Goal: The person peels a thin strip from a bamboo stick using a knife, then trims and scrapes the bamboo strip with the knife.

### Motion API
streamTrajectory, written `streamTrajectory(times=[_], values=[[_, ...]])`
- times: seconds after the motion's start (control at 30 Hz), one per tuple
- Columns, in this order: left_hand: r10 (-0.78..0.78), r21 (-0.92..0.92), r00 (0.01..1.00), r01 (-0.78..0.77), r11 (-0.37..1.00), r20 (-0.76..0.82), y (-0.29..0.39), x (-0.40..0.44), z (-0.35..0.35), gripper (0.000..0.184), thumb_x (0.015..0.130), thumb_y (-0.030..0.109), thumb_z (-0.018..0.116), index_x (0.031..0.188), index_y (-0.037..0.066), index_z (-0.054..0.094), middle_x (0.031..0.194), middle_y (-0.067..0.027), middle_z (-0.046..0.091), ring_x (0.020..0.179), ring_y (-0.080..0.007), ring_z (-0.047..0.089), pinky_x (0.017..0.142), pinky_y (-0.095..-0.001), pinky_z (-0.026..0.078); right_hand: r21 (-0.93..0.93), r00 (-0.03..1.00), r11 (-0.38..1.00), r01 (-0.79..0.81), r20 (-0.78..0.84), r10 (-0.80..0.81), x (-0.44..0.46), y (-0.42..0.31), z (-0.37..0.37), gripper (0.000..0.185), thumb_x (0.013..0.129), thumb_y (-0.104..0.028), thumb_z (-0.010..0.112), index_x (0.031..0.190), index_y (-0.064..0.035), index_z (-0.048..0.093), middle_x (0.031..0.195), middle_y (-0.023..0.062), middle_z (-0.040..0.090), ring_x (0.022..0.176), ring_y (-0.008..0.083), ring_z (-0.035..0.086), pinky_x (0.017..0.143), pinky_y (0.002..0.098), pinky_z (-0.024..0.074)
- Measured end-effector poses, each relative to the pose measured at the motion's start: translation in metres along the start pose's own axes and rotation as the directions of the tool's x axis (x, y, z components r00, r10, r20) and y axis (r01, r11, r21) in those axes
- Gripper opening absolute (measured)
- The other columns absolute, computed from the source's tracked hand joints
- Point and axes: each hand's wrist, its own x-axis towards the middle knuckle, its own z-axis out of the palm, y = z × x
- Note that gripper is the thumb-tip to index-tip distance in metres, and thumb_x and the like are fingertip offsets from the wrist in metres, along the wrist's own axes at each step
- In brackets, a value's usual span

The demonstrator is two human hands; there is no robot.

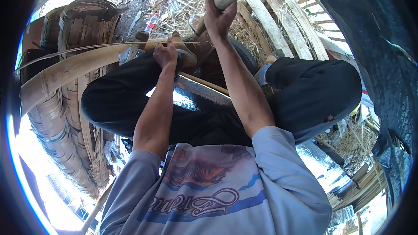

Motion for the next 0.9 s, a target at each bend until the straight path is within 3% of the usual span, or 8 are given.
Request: streamTrajectory(times=[0.1, 0.17, 0.4, 0.5, 0.53, 0.73, 0.8, 0.9], values=[[-0.04, -0.02, 0.997, 0.041, 0.999, 0.062, -0.004, 0.002, 0.003, 0.052, 0.084, 0.047, 0.06, 0.069, -0.003, 0.066, 0.066, -0.0167, 0.066, 0.077, -0.0346, 0.066, 0.075, -0.0413, 0.049, -0.319, 0.99, 0.94, 0.123, -0.029, -0.14, -0.035, 0.034, -0.008, 0.019, 0.081, -0.005, 0.067, 0.085, -0.0028, 0.048, 0.065, 0.0022, 0.057, 0.054, 0.0101, 0.055, 0.05, 0.0238, 0.0454], [0.045, -0.062, 0.999, -0.046, 0.997, -0.017, -0.006, 0.001, 0.004, 0.053, 0.085, 0.048, 0.06, 0.069, -0.002, 0.067, 0.065, -0.0162, 0.066, 0.077, -0.0341, 0.066, 0.074, -0.0405, 0.049, -0.252, 0.997, 0.965, 0.068, -0.006, -0.072, -0.034, 0.038, -0.003, 0.023, 0.08, -0.007, 0.07, 0.088, -0.0021, 0.048, 0.065, 0.0015, 0.056, 0.054, 0.0099, 0.055, 0.049, 0.0238, 0.0458], [-0.054, -0.004, 0.976, 0.057, 0.998, 0.21, -0.004, 0.004, -0.007, 0.039, 0.088, 0.037, 0.056, 0.093, -0.001, 0.065, 0.09, -0.0287, 0.063, 0.089, -0.0438, 0.061, 0.08, -0.0488, 0.049, 0.079, 0.993, 0.997, 0.001, 0.114, -0.01, -0.004, 0.0, 0.017, 0.024, 0.079, -0.007, 0.07, 0.092, -0.0018, 0.051, 0.066, 0.0016, 0.055, 0.053, 0.0066, 0.052, 0.049, 0.0215, 0.0429], [-0.024, -0.002, 0.978, 0.025, 1.0, 0.208, -0.007, 0.003, -0.001, 0.039, 0.088, 0.037, 0.056, 0.093, -0.001, 0.065, 0.09, -0.0281, 0.063, 0.09, -0.0437, 0.061, 0.08, -0.0487, 0.049, -0.143, 0.989, 0.984, -0.106, 0.089, 0.119, -0.032, 0.013, 0.005, 0.027, 0.079, -0.009, 0.07, 0.095, -0.0008, 0.051, 0.066, 0.0025, 0.055, 0.054, 0.0079, 0.054, 0.05, 0.0226, 0.0445], [-0.007, -0.022, 0.981, 0.011, 1.0, 0.193, -0.007, 0.005, -0.001, 0.039, 0.088, 0.037, 0.056, 0.092, -0.002, 0.065, 0.09, -0.0279, 0.064, 0.089, -0.0436, 0.061, 0.08, -0.0486, 0.048, -0.257, 0.997, 0.964, 0.073, 0.048, -0.063, -0.041, 0.032, -0.003, 0.03, 0.078, -0.012, 0.071, 0.097, 0.0002, 0.051, 0.067, 0.0034, 0.055, 0.056, 0.009, 0.055, 0.052, 0.0238, 0.0459], [-0.08, -0.014, 0.957, 0.087, 0.996, 0.279, 0.007, 0.002, -0.017, 0.04, 0.089, 0.036, 0.056, 0.096, -0.002, 0.064, 0.09, -0.0281, 0.064, 0.088, -0.0432, 0.061, 0.08, -0.0485, 0.048, -0.029, 0.995, 0.999, 0.043, 0.094, -0.04, 0.0, 0.004, 0.017, 0.017, 0.082, -0.004, 0.066, 0.084, -0.0033, 0.05, 0.063, 0.0021, 0.056, 0.053, 0.0094, 0.055, 0.049, 0.0226, 0.0449], [-0.08, 0.021, 0.977, 0.077, 0.997, 0.196, -0.006, 0.004, -0.002, 0.042, 0.088, 0.041, 0.056, 0.082, 0.0, 0.067, 0.079, -0.0201, 0.066, 0.082, -0.0368, 0.064, 0.078, -0.0431, 0.049, 0.045, 0.993, 0.998, 0.047, 0.107, -0.051, -0.003, 0.006, 0.017, 0.015, 0.082, -0.003, 0.066, 0.083, -0.0037, 0.05, 0.063, 0.0019, 0.056, 0.053, 0.0091, 0.055, 0.048, 0.0224, 0.0446], [-0.047, 0.039, 0.99, 0.042, 0.998, 0.131, -0.01, 0.004, 0.007, 0.047, 0.087, 0.044, 0.057, 0.069, 0.003, 0.07, 0.069, -0.0122, 0.068, 0.077, -0.0302, 0.067, 0.077, -0.0377, 0.049, -0.199, 0.99, 0.979, -0.046, 0.123, 0.072, -0.029, 0.023, 0.006, 0.024, 0.079, -0.013, 0.069, 0.093, -0.0034, 0.053, 0.07, 0.0045, 0.058, 0.058, 0.0111, 0.057, 0.051, 0.0256, 0.0458]])
